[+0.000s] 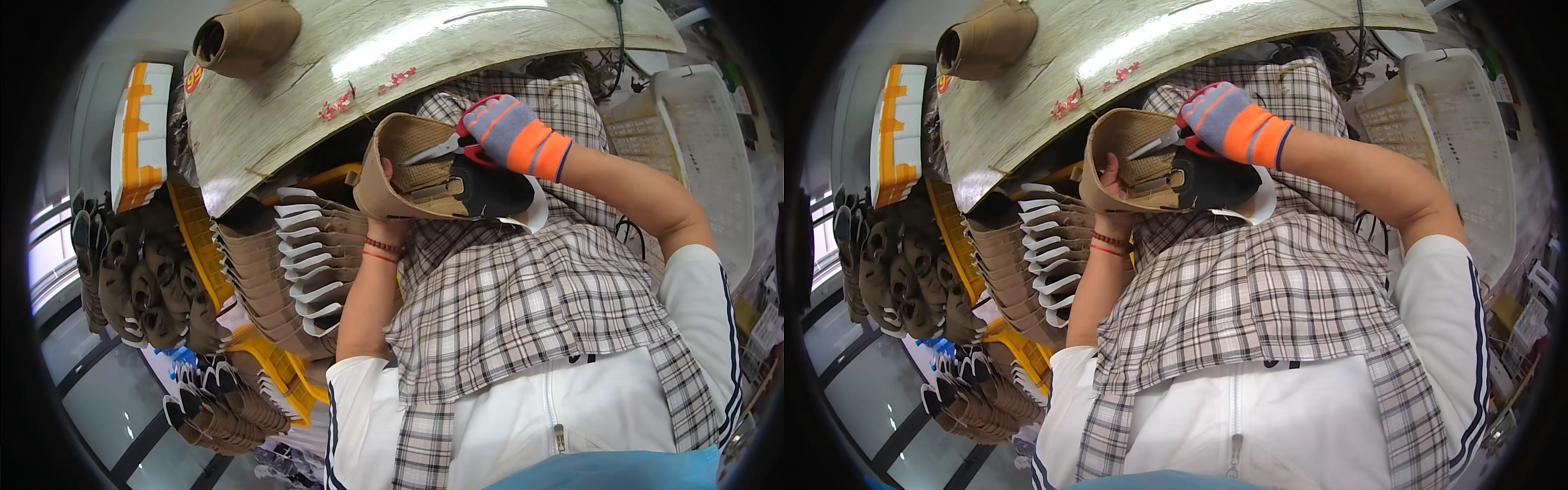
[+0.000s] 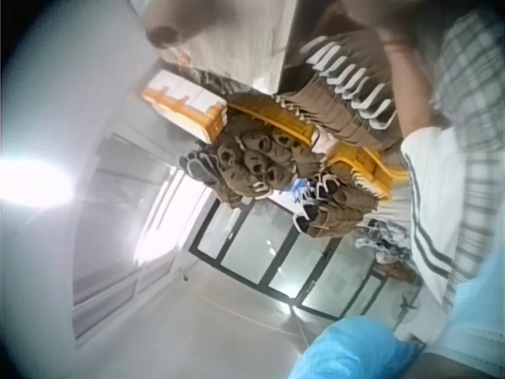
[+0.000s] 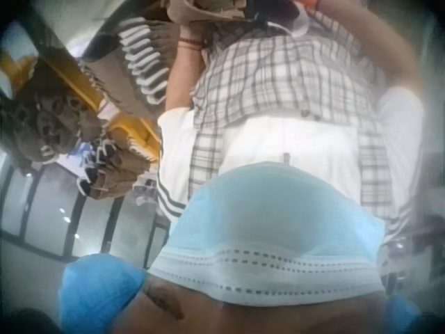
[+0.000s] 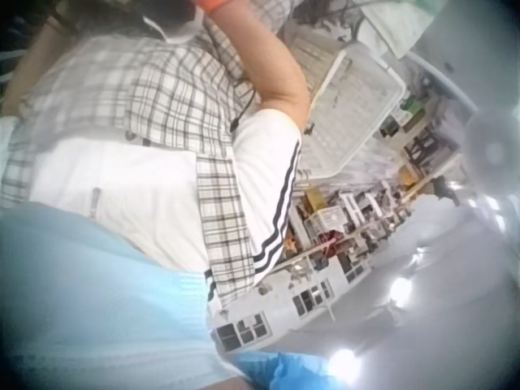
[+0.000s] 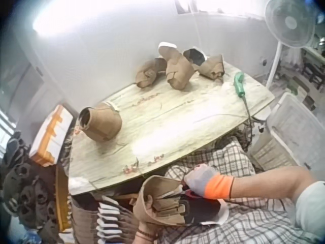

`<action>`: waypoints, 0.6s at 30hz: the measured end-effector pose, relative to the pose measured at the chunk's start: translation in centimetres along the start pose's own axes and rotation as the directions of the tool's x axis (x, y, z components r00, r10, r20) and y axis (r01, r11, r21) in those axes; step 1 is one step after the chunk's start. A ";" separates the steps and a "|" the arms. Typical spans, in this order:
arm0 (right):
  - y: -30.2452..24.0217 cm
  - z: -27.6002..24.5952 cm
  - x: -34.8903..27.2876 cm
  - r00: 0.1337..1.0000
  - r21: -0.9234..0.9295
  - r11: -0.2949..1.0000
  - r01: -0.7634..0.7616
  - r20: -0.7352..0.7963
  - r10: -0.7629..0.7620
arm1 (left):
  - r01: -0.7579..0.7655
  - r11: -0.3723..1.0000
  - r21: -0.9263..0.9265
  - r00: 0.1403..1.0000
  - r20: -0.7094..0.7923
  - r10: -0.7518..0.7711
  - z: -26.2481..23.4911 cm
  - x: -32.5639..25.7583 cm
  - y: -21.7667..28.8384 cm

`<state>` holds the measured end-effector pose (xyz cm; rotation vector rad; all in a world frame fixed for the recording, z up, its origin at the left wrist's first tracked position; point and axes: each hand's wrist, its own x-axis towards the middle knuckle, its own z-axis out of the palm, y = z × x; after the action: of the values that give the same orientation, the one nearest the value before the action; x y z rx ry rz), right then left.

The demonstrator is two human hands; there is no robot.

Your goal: The person repeatedly picks up brown shoe uppers from a yellow bin and uses red-handled scissors to trim the inner lining or excess material. After trimming each unit, the person places it on the workbench and retrieves another from the bin.

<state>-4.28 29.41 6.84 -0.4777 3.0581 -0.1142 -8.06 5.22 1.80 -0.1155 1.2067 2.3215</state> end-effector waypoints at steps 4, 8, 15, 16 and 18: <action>0.6 -2.5 -1.2 0.963 0.119 0.964 -0.238 0.156 0.218 | -0.018 1.000 -0.003 0.999 0.037 0.019 0.2 -0.4 0.6; 0.3 -3.4 -4.6 0.967 0.369 0.894 -0.256 0.084 0.242 | 0.140 0.989 -0.045 0.988 0.078 -0.137 -2.8 -0.8 2.0; -1.2 -2.4 -7.5 0.900 0.374 0.906 -0.198 0.436 0.017 | 0.669 0.739 0.086 0.736 0.066 -0.674 -7.0 -3.8 4.7; -1.2 -2.2 -7.4 0.905 0.401 0.901 -0.167 0.424 -0.021 | 0.664 0.745 0.060 0.746 0.022 -0.666 -6.6 -4.1 4.5; -1.7 -2.3 -6.6 0.878 0.364 0.921 -0.140 0.475 -0.055 | 0.622 0.770 0.139 0.775 0.024 -0.631 -7.3 -4.8 4.3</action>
<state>2.39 29.94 9.46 -0.3428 2.4677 -0.5098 -7.13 -4.42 2.02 -0.3385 1.0617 1.6432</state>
